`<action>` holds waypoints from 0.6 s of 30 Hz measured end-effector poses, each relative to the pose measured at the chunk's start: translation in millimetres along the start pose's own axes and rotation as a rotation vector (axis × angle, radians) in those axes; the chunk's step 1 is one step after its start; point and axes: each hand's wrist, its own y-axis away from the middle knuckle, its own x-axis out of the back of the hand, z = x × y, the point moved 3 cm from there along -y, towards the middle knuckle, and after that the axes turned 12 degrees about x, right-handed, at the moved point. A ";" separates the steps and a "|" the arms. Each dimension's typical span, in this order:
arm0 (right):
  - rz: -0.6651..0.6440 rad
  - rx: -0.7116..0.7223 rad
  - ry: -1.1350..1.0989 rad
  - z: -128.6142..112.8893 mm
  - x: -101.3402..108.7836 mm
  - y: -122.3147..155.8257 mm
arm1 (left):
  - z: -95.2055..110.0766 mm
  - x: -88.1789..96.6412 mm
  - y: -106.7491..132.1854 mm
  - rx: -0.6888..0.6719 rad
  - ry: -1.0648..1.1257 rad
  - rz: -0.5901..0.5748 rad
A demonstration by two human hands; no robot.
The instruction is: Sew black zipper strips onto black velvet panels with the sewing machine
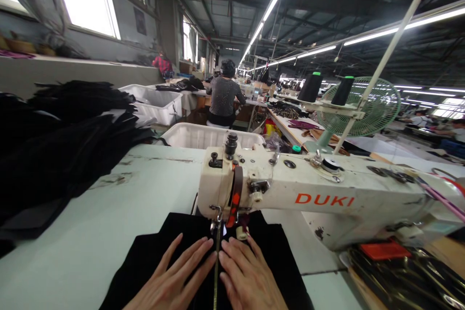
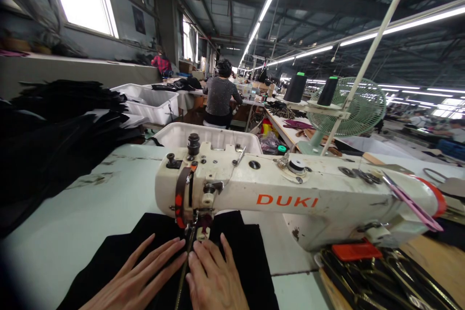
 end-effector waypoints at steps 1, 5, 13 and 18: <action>-0.002 0.000 0.006 0.1 -1.1 0.2 | -0.5 -1.0 0.2 -0.009 -0.006 0.007; 0.029 0.009 0.031 2.8 3.1 -1.7 | -2.8 -8.0 1.1 -0.030 -0.084 0.029; -0.121 0.116 0.040 8.9 14.4 -5.7 | -5.8 -16.9 4.0 -0.048 -0.167 0.057; -0.081 0.107 0.040 7.3 8.3 -3.1 | -5.4 -16.9 5.5 -0.055 -0.193 0.066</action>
